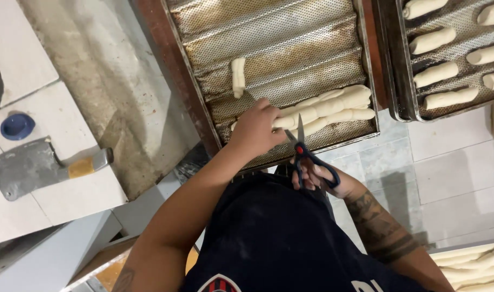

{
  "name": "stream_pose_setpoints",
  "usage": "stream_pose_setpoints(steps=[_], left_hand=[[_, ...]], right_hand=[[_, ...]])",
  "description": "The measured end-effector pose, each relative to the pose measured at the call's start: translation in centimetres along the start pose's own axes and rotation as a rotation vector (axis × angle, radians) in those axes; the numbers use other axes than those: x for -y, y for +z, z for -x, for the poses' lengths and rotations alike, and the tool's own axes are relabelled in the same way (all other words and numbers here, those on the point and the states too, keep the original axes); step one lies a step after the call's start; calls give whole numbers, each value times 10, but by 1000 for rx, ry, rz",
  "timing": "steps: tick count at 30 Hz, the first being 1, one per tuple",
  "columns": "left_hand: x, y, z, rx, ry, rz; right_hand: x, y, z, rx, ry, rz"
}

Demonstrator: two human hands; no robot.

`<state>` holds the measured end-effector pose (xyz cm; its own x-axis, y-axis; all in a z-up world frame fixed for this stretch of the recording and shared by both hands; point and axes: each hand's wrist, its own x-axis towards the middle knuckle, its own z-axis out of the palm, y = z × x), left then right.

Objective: Cutting dough into small pieces and arranging them on baking trays for baking.

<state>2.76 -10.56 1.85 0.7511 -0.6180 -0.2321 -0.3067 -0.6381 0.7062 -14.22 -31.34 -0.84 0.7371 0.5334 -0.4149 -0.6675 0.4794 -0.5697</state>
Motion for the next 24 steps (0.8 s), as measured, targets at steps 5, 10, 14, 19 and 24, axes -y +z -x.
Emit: stream_pose_setpoints(steps=[5, 10, 14, 19, 24], left_hand=[[1, -7, 1, -87, 19, 23], [2, -19, -16, -482, 92, -541], [11, 51, -37, -228, 272, -314], [-7, 65, -57, -25, 203, -383], [-74, 11, -76, 141, -122, 48]], right_hand=[[-17, -26, -24, -198, -90, 104], [-18, -43, 7, -289, -164, 162], [-7, -50, 45, -297, -157, 174], [1, -64, 69, -204, -74, 132], [3, -61, 54, -72, -95, -141]])
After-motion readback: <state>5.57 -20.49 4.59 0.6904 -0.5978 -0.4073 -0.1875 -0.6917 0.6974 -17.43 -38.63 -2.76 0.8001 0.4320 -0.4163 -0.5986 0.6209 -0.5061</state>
